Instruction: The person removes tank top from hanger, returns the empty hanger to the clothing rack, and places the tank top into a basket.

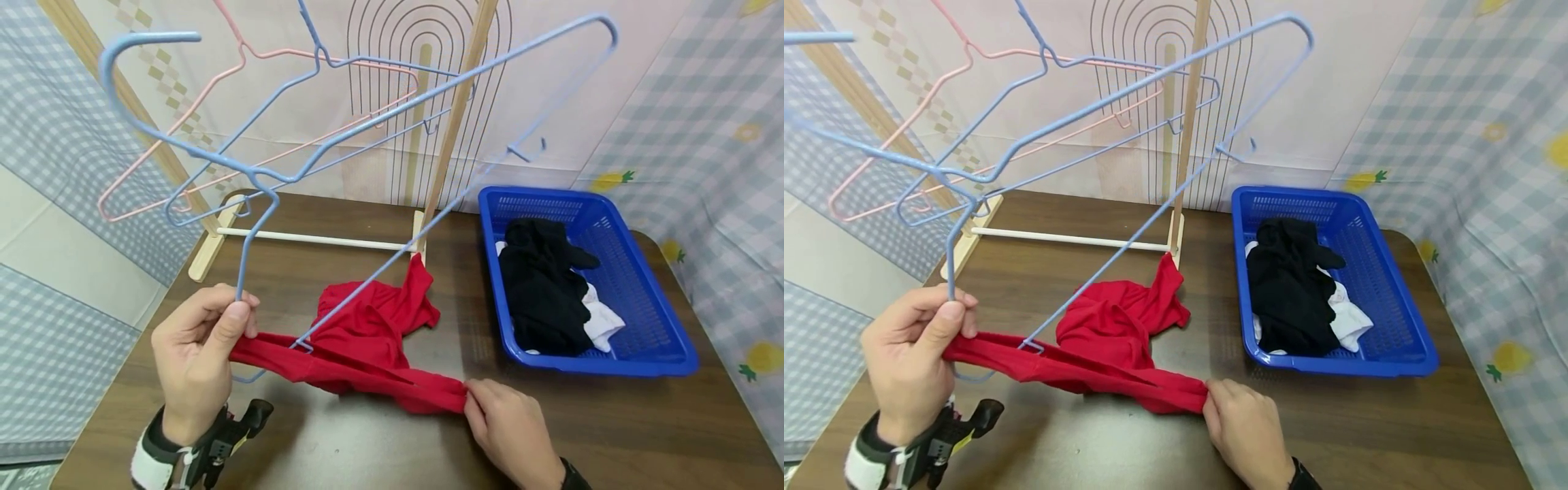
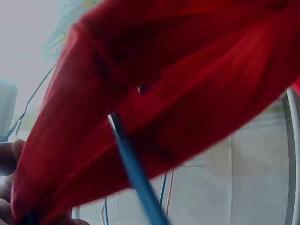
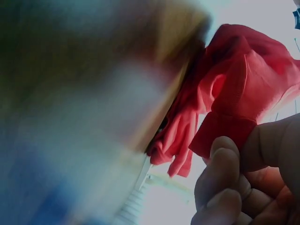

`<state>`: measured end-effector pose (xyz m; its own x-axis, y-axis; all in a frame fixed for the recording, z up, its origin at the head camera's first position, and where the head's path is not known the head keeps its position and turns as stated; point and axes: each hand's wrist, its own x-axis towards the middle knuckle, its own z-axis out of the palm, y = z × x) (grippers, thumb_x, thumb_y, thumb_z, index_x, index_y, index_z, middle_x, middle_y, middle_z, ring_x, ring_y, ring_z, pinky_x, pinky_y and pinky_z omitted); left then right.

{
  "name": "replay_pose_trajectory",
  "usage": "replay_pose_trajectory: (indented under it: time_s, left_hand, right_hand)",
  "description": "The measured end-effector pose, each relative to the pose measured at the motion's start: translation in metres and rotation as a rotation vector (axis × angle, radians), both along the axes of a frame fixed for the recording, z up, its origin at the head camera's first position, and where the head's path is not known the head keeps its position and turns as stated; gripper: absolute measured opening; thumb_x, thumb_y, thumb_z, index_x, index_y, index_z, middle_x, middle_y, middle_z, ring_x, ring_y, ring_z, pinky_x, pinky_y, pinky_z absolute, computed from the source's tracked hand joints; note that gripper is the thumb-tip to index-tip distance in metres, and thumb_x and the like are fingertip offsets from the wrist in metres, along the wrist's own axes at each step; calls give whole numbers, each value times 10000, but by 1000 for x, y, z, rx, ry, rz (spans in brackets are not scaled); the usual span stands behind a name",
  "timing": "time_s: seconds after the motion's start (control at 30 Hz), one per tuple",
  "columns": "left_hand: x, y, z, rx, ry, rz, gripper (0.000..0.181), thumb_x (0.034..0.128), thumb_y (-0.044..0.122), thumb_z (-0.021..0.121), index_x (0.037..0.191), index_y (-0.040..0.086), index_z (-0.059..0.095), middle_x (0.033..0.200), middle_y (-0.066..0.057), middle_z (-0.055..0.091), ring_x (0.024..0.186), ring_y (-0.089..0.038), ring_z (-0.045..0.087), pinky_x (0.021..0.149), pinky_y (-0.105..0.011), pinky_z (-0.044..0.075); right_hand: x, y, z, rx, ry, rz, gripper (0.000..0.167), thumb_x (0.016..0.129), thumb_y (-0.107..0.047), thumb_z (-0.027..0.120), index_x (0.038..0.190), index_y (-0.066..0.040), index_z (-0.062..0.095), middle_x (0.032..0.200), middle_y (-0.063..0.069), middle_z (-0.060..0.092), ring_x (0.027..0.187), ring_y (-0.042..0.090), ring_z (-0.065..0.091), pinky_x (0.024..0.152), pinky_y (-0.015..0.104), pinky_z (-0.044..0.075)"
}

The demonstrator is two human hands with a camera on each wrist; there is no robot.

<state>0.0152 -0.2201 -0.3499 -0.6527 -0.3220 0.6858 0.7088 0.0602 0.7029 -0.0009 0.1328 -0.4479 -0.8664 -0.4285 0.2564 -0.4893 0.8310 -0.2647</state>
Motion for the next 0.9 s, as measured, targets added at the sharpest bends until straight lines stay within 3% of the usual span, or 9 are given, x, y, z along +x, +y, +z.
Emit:
replay_pose_trajectory:
  time_s: [0.13, 0.23, 0.37, 0.6, 0.77, 0.9]
  left_hand:
    - [3, -2, 1, -17, -34, -12, 157, 892, -235, 505, 914, -175, 649, 699, -17, 633, 609, -109, 558, 426, -230, 251]
    - [3, -3, 2, -14, -47, -18, 158, 892, -238, 502, 909, -172, 644, 696, -17, 632, 604, -112, 556, 419, -239, 240]
    - [2, -3, 2, 8, -42, -45, 165, 894, -242, 497, 904, -167, 645, 692, -24, 632, 601, -121, 559, 426, -247, 276]
    - [0, 0, 3, 56, 44, -126, 108, 918, -217, 529, 901, -195, 633, 700, -60, 647, 597, -136, 572, 426, -246, 319]
    - [-1, 5, 10, 171, 134, -192, 87, 938, -187, 560, 882, -227, 613, 679, -105, 662, 530, -152, 548, 418, -231, 378]
    - [-1, 5, 20, 283, 187, -173, 102, 923, -191, 576, 836, -240, 597, 631, -120, 657, 473, -150, 501, 388, -198, 356]
  right_hand:
    - [-5, 7, -2, -20, 36, -7, 133, 811, -56, 781, 927, -120, 784, 837, -32, 764, 710, 83, 703, 618, 292, 584]
    - [-7, 11, -3, -32, 49, -15, 134, 808, -48, 777, 928, -106, 785, 835, -17, 764, 705, 97, 707, 613, 309, 582]
    - [-8, 15, -3, -29, 5, -41, 133, 817, -49, 775, 936, -107, 787, 848, -14, 769, 708, 107, 709, 627, 333, 591]
    - [-5, 19, -3, 4, -79, -84, 117, 842, -59, 765, 945, -110, 788, 866, -11, 773, 716, 115, 706, 641, 349, 593]
    - [-3, 21, -5, 21, -97, -93, 115, 846, -61, 762, 950, -103, 786, 889, -1, 779, 731, 128, 715, 656, 360, 601]
    - [-4, 26, -7, 26, -100, -97, 109, 850, -63, 757, 949, -100, 784, 881, 5, 775, 726, 132, 711, 649, 368, 598]
